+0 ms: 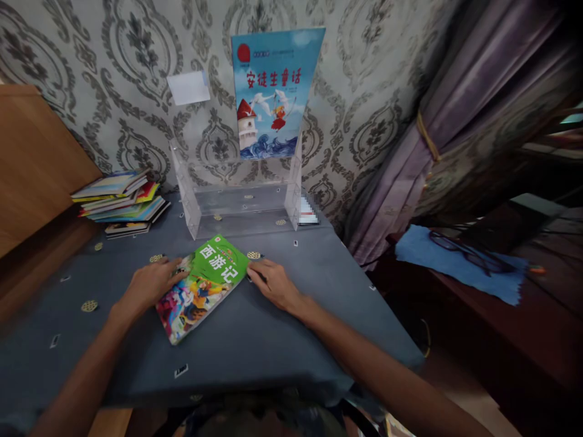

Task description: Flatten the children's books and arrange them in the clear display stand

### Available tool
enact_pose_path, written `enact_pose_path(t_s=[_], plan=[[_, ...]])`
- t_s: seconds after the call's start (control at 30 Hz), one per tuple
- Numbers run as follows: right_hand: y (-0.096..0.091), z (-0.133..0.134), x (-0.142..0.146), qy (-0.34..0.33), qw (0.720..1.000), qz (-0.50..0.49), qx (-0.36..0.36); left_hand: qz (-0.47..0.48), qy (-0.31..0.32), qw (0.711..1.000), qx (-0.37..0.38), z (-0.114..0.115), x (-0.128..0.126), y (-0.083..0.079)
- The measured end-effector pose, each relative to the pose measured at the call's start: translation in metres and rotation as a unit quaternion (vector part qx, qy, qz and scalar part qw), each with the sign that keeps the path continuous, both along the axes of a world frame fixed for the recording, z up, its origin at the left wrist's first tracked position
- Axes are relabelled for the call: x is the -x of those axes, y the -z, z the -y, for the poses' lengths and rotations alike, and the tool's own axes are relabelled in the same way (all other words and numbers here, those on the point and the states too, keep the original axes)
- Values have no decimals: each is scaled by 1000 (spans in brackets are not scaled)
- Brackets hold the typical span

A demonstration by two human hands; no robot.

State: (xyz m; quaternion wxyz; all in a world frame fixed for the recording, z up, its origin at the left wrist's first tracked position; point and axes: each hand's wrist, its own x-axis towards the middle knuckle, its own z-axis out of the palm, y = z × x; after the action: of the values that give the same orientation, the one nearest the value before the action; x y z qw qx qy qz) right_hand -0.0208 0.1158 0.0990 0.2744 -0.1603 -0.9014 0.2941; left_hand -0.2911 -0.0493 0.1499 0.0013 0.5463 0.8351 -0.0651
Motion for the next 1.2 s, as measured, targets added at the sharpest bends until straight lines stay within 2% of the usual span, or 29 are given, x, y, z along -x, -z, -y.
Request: enact_pose_path(t_s=[0.13, 0.33, 0.57, 0.73, 0.83, 0.93, 1.1, 1.2], plan=[[8, -21, 12, 8, 1000, 6, -23, 49, 31, 998, 13, 2, -22, -1], [14, -54, 41, 40, 996, 70, -33, 94, 30, 993, -61, -9, -54, 11], [22, -66, 58, 93, 992, 62, -59, 78, 45, 990, -106, -34, -54, 23], [22, -69, 59, 94, 991, 70, -62, 60, 36, 995, -69, -37, -58, 12], [22, -70, 57, 93, 992, 70, -57, -8, 39, 998, -52, -37, -67, 2], [22, -72, 56, 86, 993, 62, -60, -48, 100, 991, -80, -42, -77, 2], [26, -75, 56, 81, 993, 54, -65, 77, 256, 955, -128, -48, -100, 19], [28, -77, 57, 79, 994, 43, -64, 124, 340, 924, -125, -39, -116, 20]])
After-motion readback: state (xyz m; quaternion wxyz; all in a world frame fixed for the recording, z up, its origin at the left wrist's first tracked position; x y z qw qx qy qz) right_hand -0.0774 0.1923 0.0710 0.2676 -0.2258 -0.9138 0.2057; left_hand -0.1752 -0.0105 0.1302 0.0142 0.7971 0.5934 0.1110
